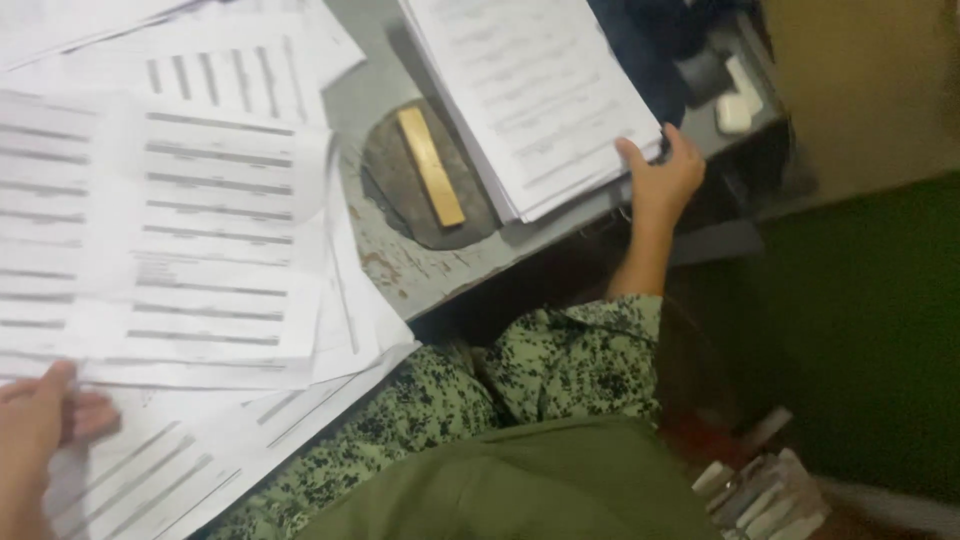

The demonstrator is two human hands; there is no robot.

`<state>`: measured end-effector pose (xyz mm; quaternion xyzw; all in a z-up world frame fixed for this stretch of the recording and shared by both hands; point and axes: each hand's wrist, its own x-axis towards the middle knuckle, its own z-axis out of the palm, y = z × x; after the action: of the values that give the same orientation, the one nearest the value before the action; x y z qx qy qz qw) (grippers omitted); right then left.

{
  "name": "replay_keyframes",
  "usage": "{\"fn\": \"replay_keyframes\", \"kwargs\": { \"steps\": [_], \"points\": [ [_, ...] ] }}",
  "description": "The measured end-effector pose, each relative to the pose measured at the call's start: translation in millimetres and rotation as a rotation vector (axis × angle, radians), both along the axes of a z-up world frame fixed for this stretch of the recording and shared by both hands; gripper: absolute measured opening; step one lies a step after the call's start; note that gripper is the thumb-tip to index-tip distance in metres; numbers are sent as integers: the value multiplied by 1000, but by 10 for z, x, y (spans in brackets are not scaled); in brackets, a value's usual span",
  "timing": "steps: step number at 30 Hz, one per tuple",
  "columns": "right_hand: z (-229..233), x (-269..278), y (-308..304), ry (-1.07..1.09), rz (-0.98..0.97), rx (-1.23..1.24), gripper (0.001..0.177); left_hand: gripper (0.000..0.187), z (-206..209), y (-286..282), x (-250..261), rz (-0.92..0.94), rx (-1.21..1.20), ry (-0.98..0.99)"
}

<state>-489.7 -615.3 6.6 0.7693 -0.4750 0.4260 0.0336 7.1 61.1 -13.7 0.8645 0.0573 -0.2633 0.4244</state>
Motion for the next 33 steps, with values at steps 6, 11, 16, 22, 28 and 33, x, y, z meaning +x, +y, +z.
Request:
{"fn": "replay_keyframes", "kwargs": {
  "steps": [6,11,16,22,28,33],
  "points": [
    [526,250,414,-172,-110,465,58,39,259,-76,-270,-272,-46,-85],
    [365,255,369,-187,-171,343,48,29,2105,-1794,-2097,-795,-164,-458],
    [320,248,287,-221,-63,-1,35,21,2115,-3376,-2860,-1152,-512,-661],
    [319,301,230,-237,-148,-59,18,57,1151,-4867,-3061,-1152,-228,-1169],
    [392,339,326,-522,-30,166,10,46,981,-5014,-3114,-1154,-95,-1178],
    [660,429,422,-856,91,346,6,55,1035,-5016,-3112,-1262,-41,-994]
  ]
}}
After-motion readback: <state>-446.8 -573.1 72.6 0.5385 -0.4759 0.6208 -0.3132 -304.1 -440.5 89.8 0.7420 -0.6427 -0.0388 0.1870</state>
